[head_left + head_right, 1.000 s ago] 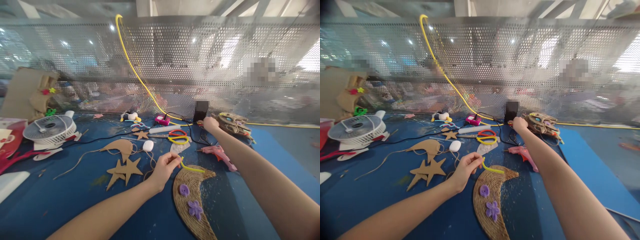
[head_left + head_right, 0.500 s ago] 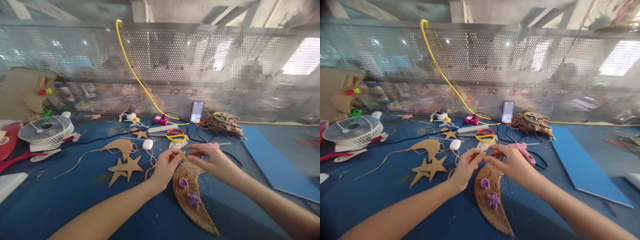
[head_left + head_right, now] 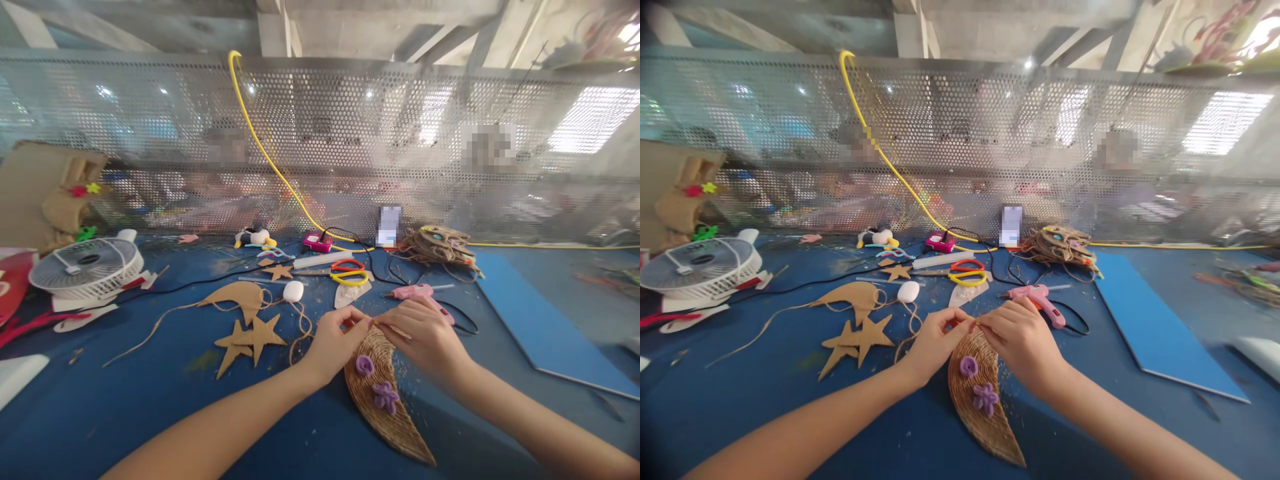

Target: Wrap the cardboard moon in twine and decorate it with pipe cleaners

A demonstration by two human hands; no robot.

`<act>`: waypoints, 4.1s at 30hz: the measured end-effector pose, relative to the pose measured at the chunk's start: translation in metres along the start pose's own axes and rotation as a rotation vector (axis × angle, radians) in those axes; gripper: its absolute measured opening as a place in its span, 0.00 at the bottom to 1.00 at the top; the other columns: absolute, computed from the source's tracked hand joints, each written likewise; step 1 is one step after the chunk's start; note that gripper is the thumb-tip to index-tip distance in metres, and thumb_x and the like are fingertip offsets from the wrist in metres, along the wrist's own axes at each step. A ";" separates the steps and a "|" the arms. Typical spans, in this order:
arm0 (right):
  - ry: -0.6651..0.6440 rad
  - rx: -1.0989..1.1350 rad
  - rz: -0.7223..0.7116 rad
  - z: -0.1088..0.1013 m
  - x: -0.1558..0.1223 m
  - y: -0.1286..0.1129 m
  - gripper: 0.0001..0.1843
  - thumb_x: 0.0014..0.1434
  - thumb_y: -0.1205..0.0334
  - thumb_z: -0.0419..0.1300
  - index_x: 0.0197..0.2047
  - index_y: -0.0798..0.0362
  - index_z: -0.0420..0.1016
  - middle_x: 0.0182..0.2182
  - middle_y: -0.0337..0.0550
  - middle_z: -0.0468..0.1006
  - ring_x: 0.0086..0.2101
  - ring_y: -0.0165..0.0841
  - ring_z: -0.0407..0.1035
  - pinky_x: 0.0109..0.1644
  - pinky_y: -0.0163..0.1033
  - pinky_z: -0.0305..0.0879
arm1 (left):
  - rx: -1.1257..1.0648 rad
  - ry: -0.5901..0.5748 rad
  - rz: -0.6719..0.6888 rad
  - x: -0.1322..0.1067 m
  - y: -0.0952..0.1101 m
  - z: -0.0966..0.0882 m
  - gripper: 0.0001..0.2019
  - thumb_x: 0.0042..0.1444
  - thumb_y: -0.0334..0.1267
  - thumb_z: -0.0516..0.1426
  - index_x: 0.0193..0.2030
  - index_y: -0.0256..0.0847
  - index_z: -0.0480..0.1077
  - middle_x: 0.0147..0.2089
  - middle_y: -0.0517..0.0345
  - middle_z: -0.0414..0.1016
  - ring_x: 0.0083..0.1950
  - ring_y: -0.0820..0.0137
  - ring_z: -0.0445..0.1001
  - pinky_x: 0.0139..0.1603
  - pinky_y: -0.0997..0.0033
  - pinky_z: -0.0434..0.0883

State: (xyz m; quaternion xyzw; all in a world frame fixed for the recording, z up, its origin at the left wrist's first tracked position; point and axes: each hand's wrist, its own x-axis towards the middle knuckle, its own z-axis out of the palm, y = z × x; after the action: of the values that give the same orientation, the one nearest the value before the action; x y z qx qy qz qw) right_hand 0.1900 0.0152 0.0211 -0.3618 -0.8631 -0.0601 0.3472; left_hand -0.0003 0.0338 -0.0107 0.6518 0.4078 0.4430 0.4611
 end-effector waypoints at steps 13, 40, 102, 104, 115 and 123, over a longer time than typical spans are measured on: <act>-0.244 -0.251 0.355 0.001 0.057 0.172 0.13 0.63 0.66 0.49 0.49 0.57 0.69 0.48 0.56 0.79 0.47 0.41 0.73 0.50 0.43 0.68 | -0.032 0.049 -0.166 0.018 -0.017 -0.012 0.13 0.58 0.46 0.59 0.33 0.37 0.75 0.32 0.55 0.76 0.33 0.69 0.70 0.33 0.72 0.63; -0.216 -0.358 0.329 0.051 0.068 0.267 0.24 0.61 0.64 0.48 0.60 0.63 0.62 0.61 0.59 0.69 0.55 0.51 0.65 0.57 0.53 0.65 | -0.050 0.044 -0.227 0.019 -0.015 -0.010 0.12 0.58 0.45 0.59 0.33 0.37 0.75 0.31 0.55 0.76 0.32 0.70 0.69 0.35 0.70 0.63; -0.031 -0.126 0.460 0.051 0.075 0.245 0.22 0.57 0.64 0.51 0.55 0.62 0.65 0.55 0.66 0.73 0.55 0.57 0.63 0.59 0.63 0.61 | -0.049 -0.009 -0.185 0.019 -0.025 -0.012 0.12 0.60 0.45 0.58 0.36 0.37 0.76 0.33 0.55 0.78 0.35 0.68 0.73 0.38 0.71 0.67; -0.041 -0.068 0.451 0.037 0.073 0.211 0.18 0.61 0.62 0.50 0.52 0.57 0.69 0.50 0.58 0.77 0.53 0.50 0.67 0.57 0.56 0.65 | -0.005 0.011 -0.150 0.017 -0.022 -0.011 0.12 0.61 0.45 0.58 0.36 0.37 0.76 0.33 0.55 0.78 0.36 0.68 0.73 0.37 0.71 0.67; -0.259 0.299 0.202 -0.021 0.007 0.013 0.10 0.64 0.56 0.60 0.38 0.46 0.84 0.27 0.41 0.80 0.31 0.33 0.70 0.39 0.41 0.68 | 0.287 0.050 0.378 -0.009 0.013 0.001 0.06 0.63 0.36 0.58 0.37 0.40 0.76 0.35 0.57 0.78 0.39 0.69 0.74 0.42 0.70 0.68; 0.050 0.170 0.418 -0.026 -0.012 -0.028 0.06 0.58 0.56 0.65 0.38 0.46 0.83 0.31 0.39 0.83 0.32 0.35 0.75 0.39 0.42 0.70 | 0.317 0.086 0.448 -0.021 0.027 0.008 0.07 0.64 0.38 0.58 0.40 0.40 0.77 0.35 0.57 0.79 0.36 0.70 0.73 0.39 0.71 0.68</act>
State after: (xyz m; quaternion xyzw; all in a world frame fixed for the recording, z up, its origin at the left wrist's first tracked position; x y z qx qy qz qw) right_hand 0.1921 -0.0214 0.0371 -0.5004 -0.7624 0.0771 0.4029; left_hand 0.0045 0.0060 0.0095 0.7703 0.3370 0.4918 0.2263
